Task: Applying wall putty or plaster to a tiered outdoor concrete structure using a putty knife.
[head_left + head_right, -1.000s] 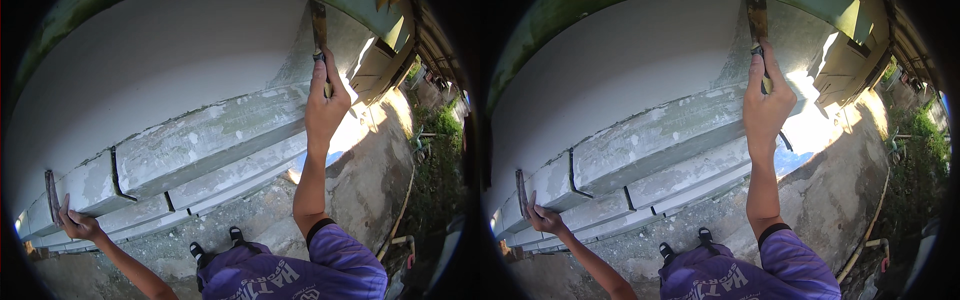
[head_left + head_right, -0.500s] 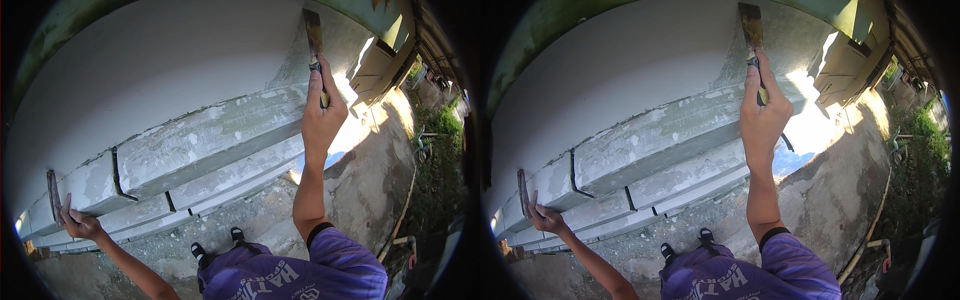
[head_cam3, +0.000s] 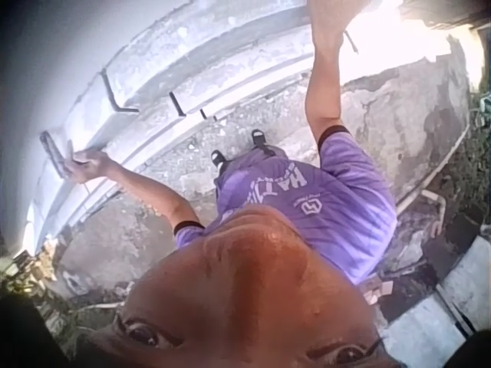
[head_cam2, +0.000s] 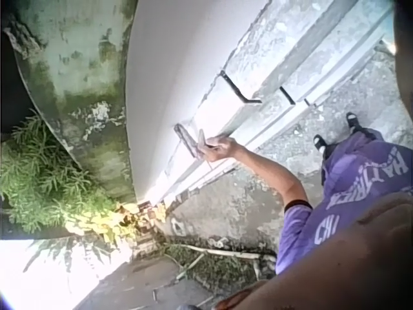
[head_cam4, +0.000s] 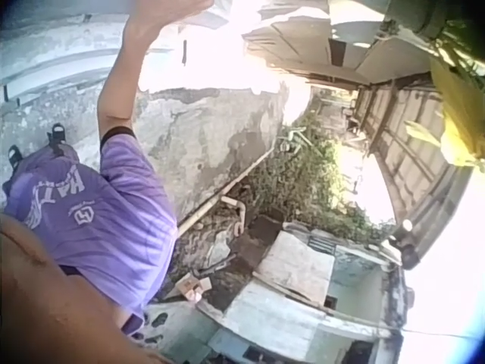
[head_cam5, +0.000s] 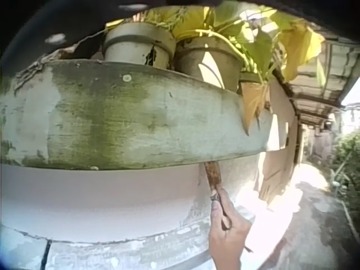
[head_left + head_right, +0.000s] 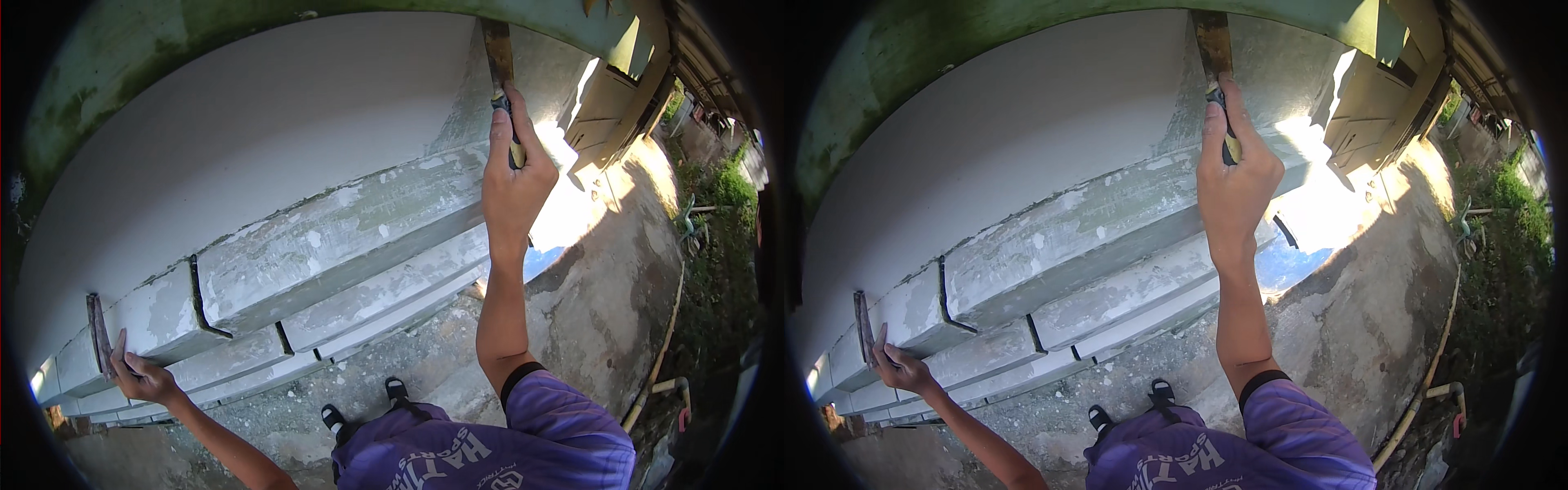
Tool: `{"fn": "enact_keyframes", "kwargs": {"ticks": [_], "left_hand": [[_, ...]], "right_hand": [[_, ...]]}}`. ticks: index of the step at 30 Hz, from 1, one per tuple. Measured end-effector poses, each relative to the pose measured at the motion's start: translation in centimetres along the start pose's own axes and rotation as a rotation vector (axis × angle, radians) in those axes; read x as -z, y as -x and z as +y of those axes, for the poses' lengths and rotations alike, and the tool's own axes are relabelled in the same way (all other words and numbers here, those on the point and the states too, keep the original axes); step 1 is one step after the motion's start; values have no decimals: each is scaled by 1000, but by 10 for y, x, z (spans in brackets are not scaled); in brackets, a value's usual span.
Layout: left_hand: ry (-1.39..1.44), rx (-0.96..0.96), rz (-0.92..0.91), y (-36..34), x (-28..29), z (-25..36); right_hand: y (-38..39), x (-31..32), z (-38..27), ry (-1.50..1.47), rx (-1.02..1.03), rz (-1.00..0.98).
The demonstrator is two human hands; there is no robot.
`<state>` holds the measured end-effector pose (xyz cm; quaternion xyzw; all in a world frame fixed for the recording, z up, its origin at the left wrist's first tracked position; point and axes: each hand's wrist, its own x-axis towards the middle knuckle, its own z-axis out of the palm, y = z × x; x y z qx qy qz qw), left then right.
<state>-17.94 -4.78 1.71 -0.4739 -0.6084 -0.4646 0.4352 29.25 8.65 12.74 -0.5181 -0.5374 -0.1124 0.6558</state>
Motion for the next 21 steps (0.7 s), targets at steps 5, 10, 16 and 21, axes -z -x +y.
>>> {"fn": "enact_keyframes", "kwargs": {"ticks": [5,10,16,21], "left_hand": [[8,-17,3,0,3,2],[22,-25,3,2,1,-4],[-1,-50,13,-2,3,2],[1,-15,-7,0,2,-1]], "right_hand": [[17,6,0,14,19,-12],[15,5,3,48,12,-13],[29,6,5,-25,-58,-39],[28,7,7,12,-108,-61]]}}
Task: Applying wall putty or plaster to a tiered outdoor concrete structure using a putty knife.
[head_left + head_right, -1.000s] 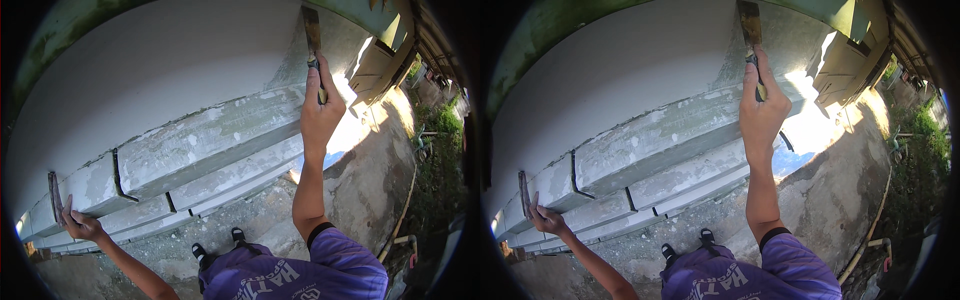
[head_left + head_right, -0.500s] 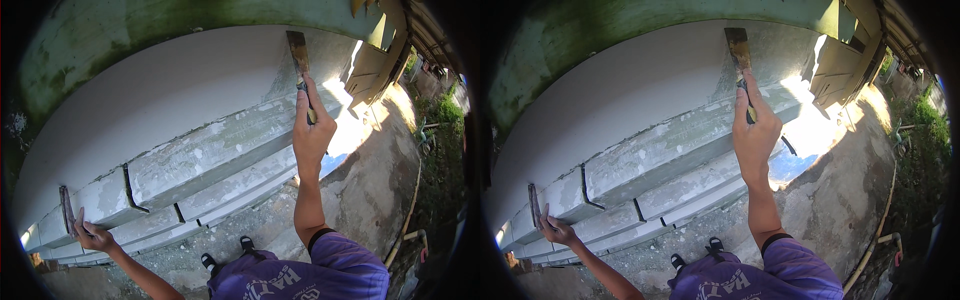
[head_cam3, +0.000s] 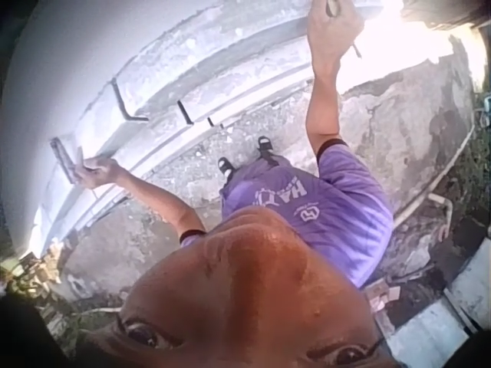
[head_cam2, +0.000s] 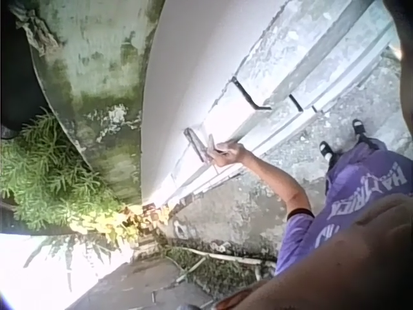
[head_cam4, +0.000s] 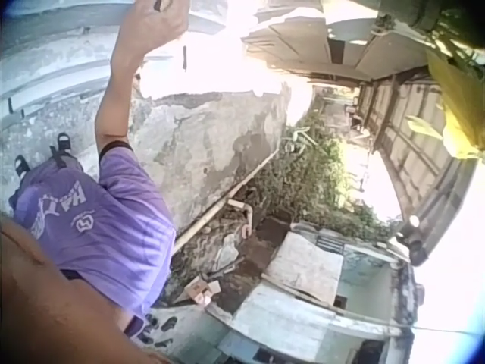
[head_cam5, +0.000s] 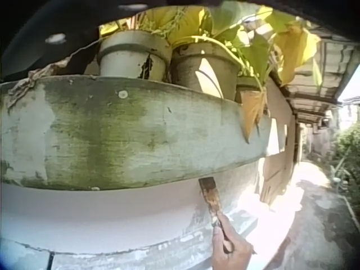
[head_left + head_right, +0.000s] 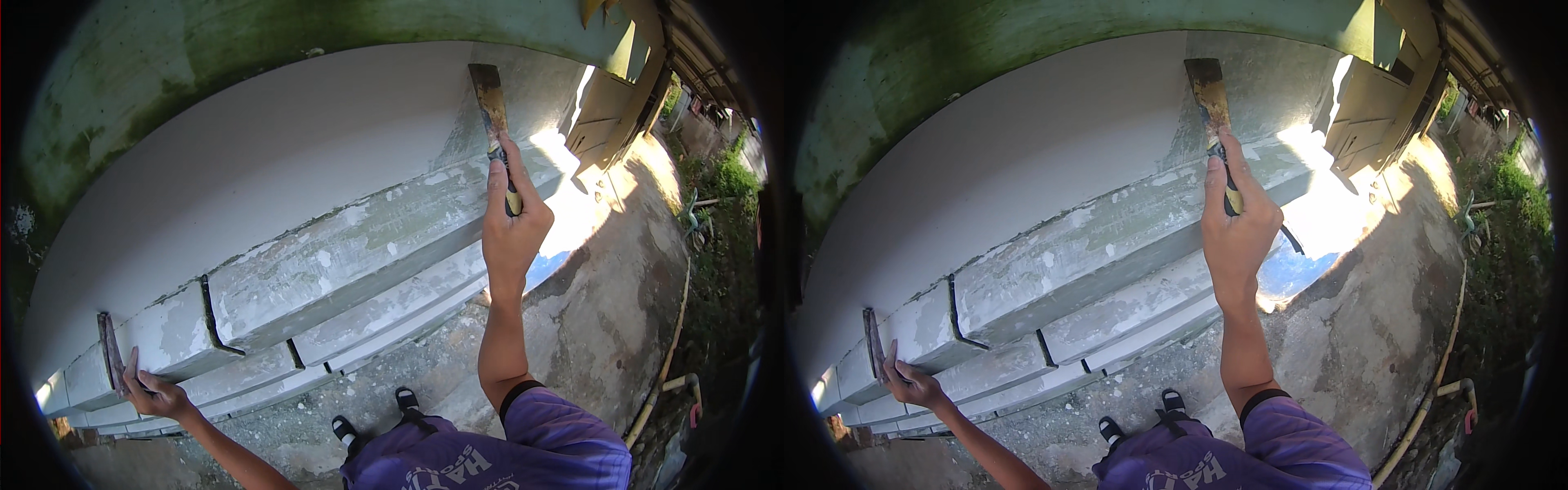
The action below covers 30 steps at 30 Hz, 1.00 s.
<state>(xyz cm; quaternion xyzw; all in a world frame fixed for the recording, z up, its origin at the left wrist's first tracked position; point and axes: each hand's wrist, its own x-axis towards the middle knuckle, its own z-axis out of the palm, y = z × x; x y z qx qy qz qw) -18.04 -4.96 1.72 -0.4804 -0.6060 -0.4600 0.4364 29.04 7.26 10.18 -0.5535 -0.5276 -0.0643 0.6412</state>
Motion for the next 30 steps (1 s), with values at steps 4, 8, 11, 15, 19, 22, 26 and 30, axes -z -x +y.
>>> {"fn": "enact_keyframes", "kwargs": {"ticks": [4,8,11,15,19,22,26,30], "left_hand": [[-3,-30,5,-2,0,3],[20,27,-18,1,1,1],[35,58,-39,3,3,0],[-14,-2,-14,-5,9,8],[7,-16,4,-6,6,14],[41,12,-3,-2,3,15],[29,44,19,-3,6,14],[54,51,10,0,1,9]], "right_hand": [[-3,9,-1,-6,19,-19],[10,21,-3,64,-20,-101],[14,47,-13,201,-181,-272],[2,74,20,-54,-50,-141],[-44,100,55,16,138,-285],[-65,79,50,-27,191,-327],[-73,83,56,43,243,-340],[-88,83,62,91,232,-324]]}}
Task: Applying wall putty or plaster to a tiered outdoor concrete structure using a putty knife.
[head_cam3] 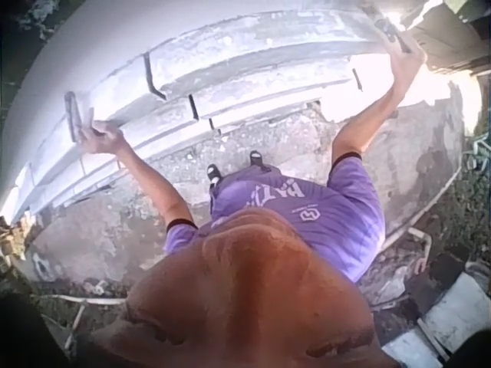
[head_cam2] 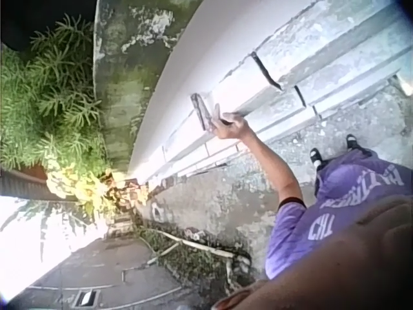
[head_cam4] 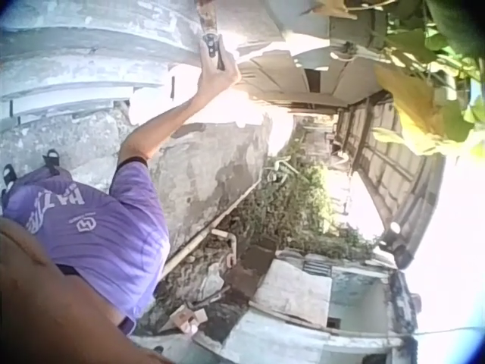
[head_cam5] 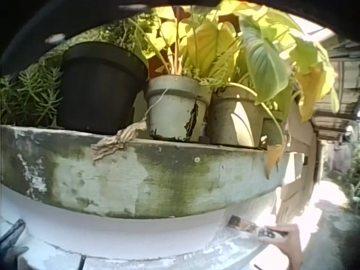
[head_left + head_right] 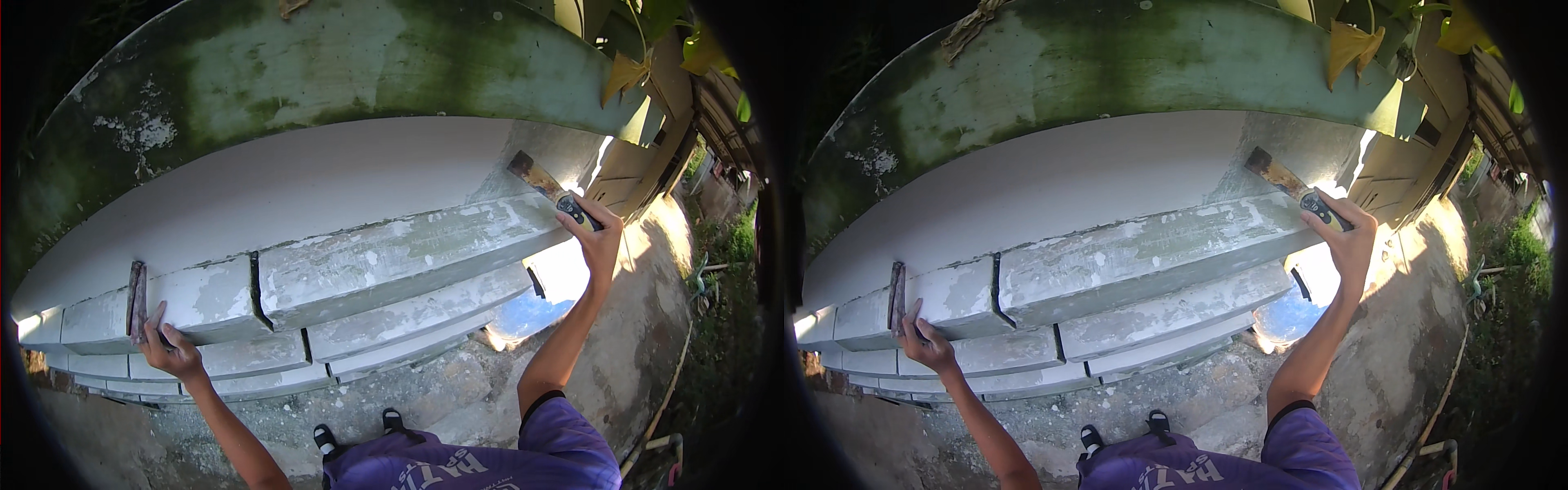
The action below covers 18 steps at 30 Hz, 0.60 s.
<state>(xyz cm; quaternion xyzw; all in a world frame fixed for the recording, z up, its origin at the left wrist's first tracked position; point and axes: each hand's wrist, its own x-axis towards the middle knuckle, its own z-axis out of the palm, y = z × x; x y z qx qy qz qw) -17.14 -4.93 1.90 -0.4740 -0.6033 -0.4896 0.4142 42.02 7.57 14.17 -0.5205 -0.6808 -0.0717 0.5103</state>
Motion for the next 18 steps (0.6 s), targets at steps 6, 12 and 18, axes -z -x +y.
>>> {"fn": "enact_keyframes", "kwargs": {"ticks": [6,12,18], "left_hand": [[-2,-11,-45,-3,7,5],[26,-23,-68,-5,9,7],[68,-35,-103,-6,15,6]], "right_hand": [[10,-9,-10,28,-23,-1],[98,-21,-30,-223,-377,304],[162,-32,-95,-160,-228,279]]}}
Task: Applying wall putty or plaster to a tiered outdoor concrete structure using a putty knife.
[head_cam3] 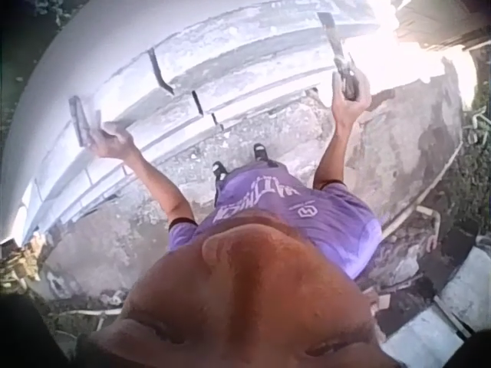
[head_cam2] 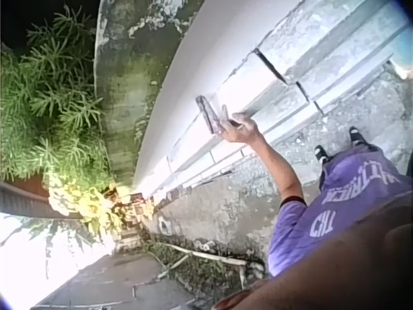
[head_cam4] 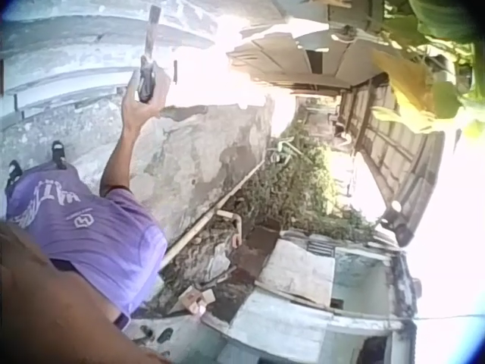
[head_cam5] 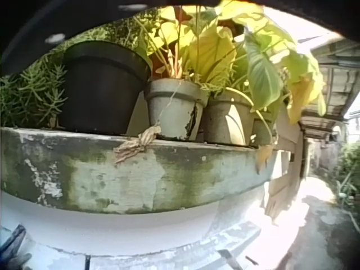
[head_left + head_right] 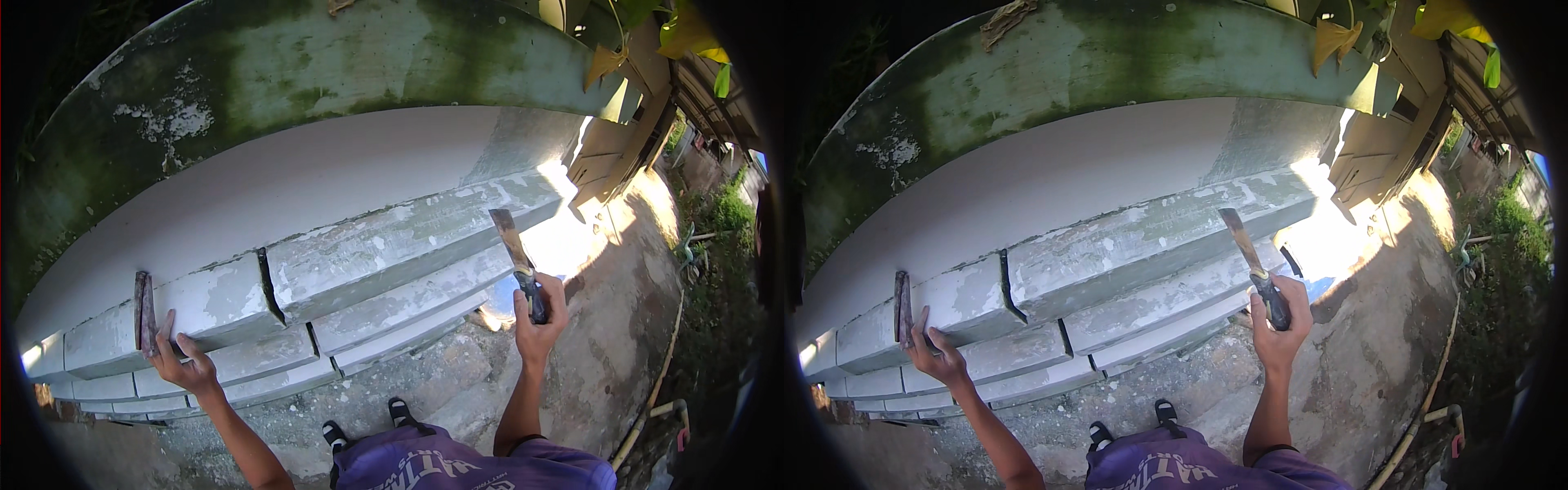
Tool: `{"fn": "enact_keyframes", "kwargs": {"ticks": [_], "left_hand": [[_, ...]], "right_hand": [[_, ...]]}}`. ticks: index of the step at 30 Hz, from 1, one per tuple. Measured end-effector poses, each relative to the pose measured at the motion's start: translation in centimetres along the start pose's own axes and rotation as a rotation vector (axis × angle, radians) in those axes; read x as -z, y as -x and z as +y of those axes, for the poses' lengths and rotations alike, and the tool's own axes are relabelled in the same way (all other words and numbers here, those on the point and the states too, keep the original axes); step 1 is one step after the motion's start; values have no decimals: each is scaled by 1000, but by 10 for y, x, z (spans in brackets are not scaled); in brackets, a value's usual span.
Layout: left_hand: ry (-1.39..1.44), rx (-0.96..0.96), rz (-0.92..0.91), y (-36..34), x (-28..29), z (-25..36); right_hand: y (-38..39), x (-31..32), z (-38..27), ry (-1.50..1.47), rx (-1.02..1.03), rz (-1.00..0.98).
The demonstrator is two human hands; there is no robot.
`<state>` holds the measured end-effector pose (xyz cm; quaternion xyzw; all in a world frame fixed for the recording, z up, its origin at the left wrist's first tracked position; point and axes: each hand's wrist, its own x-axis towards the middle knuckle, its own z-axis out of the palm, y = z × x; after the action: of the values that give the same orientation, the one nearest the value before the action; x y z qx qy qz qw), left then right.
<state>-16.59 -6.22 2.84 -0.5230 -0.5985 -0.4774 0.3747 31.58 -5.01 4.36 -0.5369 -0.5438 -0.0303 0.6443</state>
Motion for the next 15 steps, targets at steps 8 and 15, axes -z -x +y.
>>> {"fn": "enact_keyframes", "kwargs": {"ticks": [8,15], "left_hand": [[69,-60,-79,4,7,-15],[179,-50,-119,0,11,-9]], "right_hand": [[-34,-12,-38,636,364,-213],[6,68,16,989,-228,236]]}}
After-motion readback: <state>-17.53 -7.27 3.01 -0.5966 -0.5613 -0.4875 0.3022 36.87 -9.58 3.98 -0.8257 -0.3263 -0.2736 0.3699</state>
